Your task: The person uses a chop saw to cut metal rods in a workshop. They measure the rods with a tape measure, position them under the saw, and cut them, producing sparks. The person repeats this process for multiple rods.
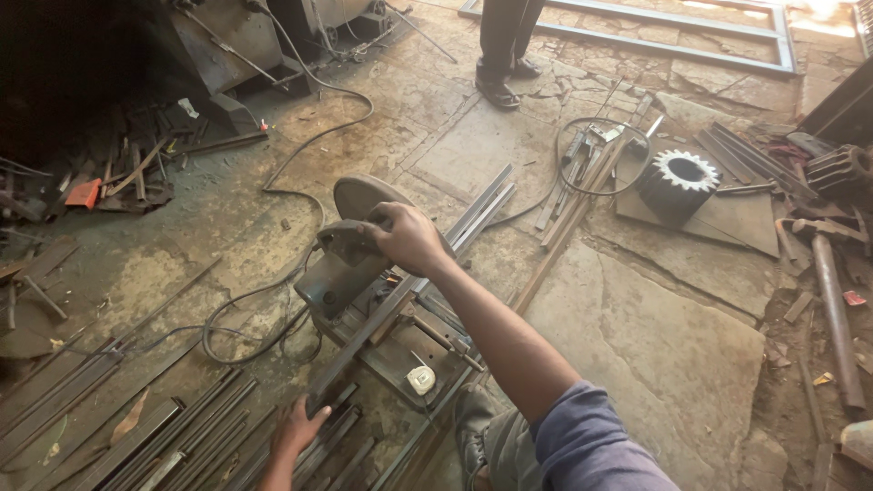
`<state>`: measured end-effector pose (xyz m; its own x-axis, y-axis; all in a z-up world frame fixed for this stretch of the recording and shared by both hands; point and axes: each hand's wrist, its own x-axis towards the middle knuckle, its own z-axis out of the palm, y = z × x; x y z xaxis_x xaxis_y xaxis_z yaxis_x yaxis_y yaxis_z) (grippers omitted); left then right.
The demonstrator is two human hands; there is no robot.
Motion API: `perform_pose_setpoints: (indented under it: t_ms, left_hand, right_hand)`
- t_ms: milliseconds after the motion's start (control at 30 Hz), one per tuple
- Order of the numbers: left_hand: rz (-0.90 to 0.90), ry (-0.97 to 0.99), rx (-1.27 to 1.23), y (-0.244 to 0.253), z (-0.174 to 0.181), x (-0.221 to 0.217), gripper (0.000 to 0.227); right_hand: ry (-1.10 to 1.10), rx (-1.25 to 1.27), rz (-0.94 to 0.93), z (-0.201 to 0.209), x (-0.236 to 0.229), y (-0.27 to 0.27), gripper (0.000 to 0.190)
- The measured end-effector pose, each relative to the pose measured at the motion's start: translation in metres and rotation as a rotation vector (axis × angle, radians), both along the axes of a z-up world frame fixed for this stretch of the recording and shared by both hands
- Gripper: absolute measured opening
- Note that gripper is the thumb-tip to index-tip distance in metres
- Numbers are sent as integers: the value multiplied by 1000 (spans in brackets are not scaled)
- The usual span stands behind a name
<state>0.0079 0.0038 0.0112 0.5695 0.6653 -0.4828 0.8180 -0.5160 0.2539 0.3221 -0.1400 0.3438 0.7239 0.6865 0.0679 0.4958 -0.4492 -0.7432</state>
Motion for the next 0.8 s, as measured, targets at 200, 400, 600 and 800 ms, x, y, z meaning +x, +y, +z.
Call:
perform_pose_setpoints:
  t_ms: [200,400,600,800]
  left_hand:
    - [-27,83,-136,38,-11,-4,104]
    - [-175,-73,-271,75,-51,-34,104]
    - [-175,-19,-159,83,-59,-55,99]
    - [38,103,-315,86,-52,-54,113]
  right_hand:
    - [116,-153,165,-6,19,4,62]
    - [98,-176,204,-12,20,-3,68]
    - [159,-197,181,-2,13,-7,64]
    - [134,-189,170,0,13,-6,61]
